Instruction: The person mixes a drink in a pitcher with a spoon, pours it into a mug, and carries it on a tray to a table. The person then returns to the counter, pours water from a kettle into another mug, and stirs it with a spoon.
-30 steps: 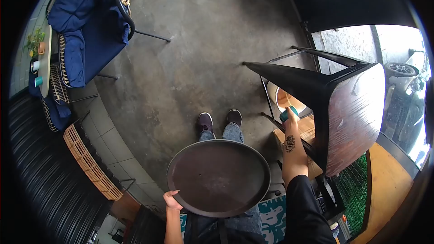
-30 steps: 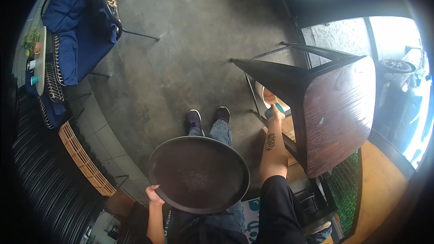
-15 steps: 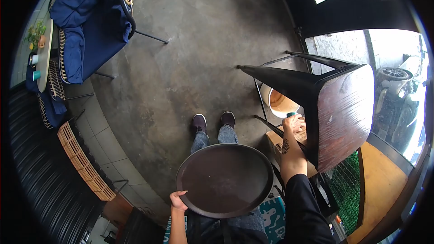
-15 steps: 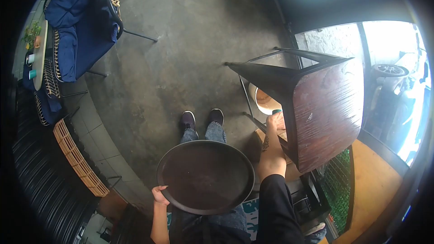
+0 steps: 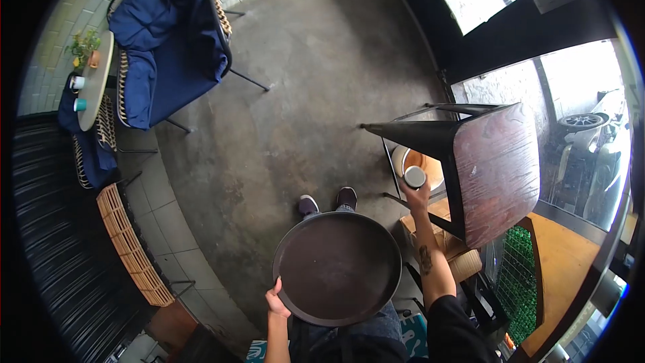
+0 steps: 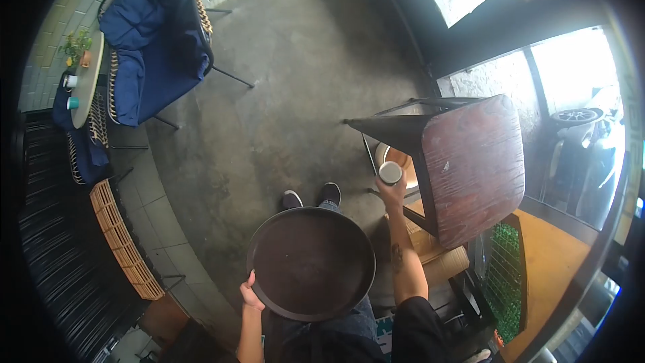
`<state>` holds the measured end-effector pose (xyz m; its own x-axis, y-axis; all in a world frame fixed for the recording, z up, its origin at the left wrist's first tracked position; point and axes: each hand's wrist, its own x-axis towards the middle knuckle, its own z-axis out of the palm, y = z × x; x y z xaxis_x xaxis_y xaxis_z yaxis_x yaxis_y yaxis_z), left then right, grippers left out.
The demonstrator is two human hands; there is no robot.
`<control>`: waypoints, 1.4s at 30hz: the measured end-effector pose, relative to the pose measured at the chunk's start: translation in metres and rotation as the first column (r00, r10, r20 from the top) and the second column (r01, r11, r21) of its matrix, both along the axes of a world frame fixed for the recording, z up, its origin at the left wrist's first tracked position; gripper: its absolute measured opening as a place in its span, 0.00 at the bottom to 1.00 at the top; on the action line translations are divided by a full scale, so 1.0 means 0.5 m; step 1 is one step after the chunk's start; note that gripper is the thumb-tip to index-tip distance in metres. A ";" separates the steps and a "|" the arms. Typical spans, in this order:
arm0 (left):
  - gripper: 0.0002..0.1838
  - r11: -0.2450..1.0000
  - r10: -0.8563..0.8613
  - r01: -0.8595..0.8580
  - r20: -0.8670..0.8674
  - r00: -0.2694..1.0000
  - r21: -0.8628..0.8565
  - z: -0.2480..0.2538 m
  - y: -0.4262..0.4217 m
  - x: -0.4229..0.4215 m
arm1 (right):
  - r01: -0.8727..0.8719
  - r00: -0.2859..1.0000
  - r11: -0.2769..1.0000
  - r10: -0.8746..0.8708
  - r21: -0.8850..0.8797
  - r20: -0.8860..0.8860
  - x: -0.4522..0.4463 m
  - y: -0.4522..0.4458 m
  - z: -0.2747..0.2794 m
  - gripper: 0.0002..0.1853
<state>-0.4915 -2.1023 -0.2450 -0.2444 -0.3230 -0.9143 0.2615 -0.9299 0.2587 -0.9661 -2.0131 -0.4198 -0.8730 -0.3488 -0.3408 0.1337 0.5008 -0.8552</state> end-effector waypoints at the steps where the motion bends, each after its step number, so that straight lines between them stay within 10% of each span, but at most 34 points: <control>1: 0.33 1.000 0.024 -0.024 -0.002 1.000 -0.019 0.005 -0.002 0.007 | -0.103 0.990 0.994 0.100 -0.023 -0.100 0.023 -0.016 0.053 0.29; 5: 0.32 0.991 0.070 -0.082 -0.110 0.992 -0.109 0.010 -0.006 0.024 | -0.363 0.869 0.926 0.377 0.106 -0.320 0.123 -0.037 0.235 0.42; 10: 0.31 0.962 0.204 -0.232 -0.186 0.961 -0.144 0.011 0.019 0.048 | -0.597 0.793 0.786 0.547 -0.159 -0.268 0.244 -0.101 0.478 0.41; 18: 0.29 0.718 0.522 -0.637 -0.387 0.760 -0.282 0.005 0.175 0.203 | -0.961 0.253 0.197 0.911 -0.196 -0.326 0.581 -0.133 0.591 0.44; 20: 0.29 0.618 0.370 -0.642 -0.552 0.747 -0.455 0.048 0.226 0.258 | -0.977 0.156 0.100 0.939 -0.188 -0.308 0.673 -0.122 0.623 0.44; 29: 0.31 0.245 0.828 -0.907 -0.412 0.380 -0.343 0.279 0.413 0.476 | -0.856 -0.306 -0.495 0.716 -0.147 -0.628 1.060 -0.118 0.542 0.61; 34: 0.35 -0.042 0.856 -0.956 -0.505 0.116 -0.290 0.291 0.454 0.572 | -0.722 -0.588 -0.685 0.680 -0.094 -0.438 1.260 -0.157 0.845 0.52; 38: 0.37 -0.175 0.966 -0.927 -0.241 -0.095 -0.333 0.376 0.439 0.660 | -0.645 -0.563 -0.764 0.477 -0.002 -0.675 1.350 -0.286 0.835 0.48; 42: 0.38 -0.354 0.906 -0.856 -0.366 -0.214 -0.377 0.315 0.421 0.779 | -0.773 -0.456 -0.633 0.513 0.037 -0.727 1.511 -0.430 0.847 0.38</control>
<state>-0.1019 -1.8917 -0.0873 0.7593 -0.3193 -0.5670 0.6182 0.6263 0.4750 -0.2106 -2.2283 0.0036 0.8181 -0.4245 0.3879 -0.0706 -0.7436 -0.6648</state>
